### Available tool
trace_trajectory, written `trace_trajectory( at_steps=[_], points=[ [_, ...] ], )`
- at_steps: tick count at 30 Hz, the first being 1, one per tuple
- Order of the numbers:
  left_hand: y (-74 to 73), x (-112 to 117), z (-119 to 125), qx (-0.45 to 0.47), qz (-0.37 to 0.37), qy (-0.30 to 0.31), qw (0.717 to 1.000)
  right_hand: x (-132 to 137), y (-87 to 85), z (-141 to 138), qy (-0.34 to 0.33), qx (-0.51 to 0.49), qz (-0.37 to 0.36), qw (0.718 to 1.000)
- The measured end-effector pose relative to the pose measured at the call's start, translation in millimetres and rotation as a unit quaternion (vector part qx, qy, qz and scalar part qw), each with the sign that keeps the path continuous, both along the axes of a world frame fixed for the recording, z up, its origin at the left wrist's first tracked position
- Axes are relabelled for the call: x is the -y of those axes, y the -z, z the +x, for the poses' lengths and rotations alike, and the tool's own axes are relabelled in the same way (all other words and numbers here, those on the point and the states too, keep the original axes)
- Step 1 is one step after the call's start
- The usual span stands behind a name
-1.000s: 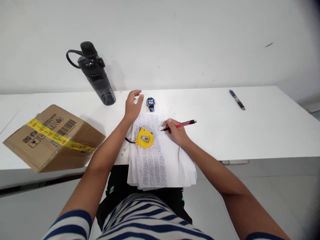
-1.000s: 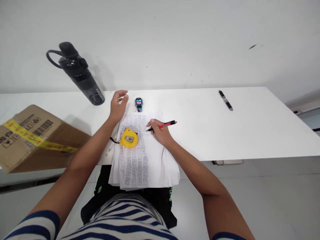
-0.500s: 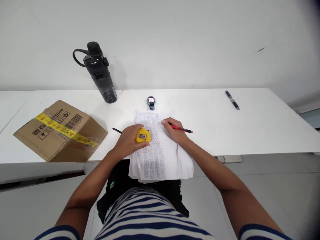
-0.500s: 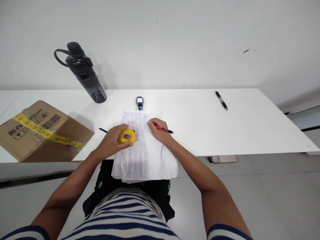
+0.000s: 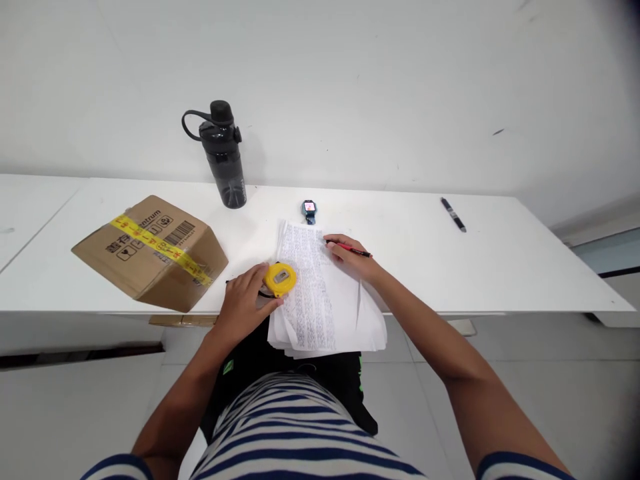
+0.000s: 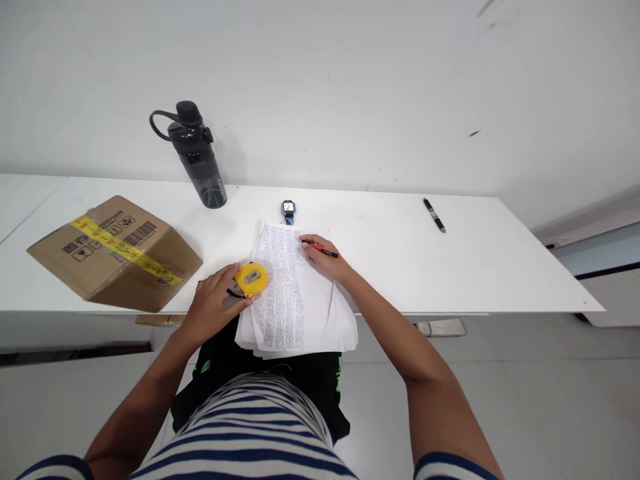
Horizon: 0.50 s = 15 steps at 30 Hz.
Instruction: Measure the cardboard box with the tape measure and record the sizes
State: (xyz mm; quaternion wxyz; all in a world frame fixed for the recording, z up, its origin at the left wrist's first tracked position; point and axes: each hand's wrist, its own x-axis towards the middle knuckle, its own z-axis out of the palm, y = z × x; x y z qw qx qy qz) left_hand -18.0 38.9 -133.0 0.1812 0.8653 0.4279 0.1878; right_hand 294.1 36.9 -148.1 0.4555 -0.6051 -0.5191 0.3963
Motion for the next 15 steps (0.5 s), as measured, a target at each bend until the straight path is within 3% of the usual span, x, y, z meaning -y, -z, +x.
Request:
trace_trajectory(
  at_steps=[2, 7, 12, 15],
  points=[
    [4.8, 8, -8, 0.015, 0.008, -0.008, 1.0, 6, 0.0, -5, 0.021, -0.007, -0.005, 1.0],
    [14.9, 26, -21, 0.049, 0.019, -0.048, 0.997, 21, 13.9, -24, 0.146, 0.055, 0.045, 0.987],
    [15.1, 35, -18, 0.004, 0.044, -0.101, 0.994, 14, 14.2, -22, 0.131, 0.265, 0.077, 0.952],
    [7.7, 35, -15, -0.051, 0.03, -0.107, 0.993, 2, 6.0, -15, 0.11, 0.377, 0.043, 0.919]
  ],
)
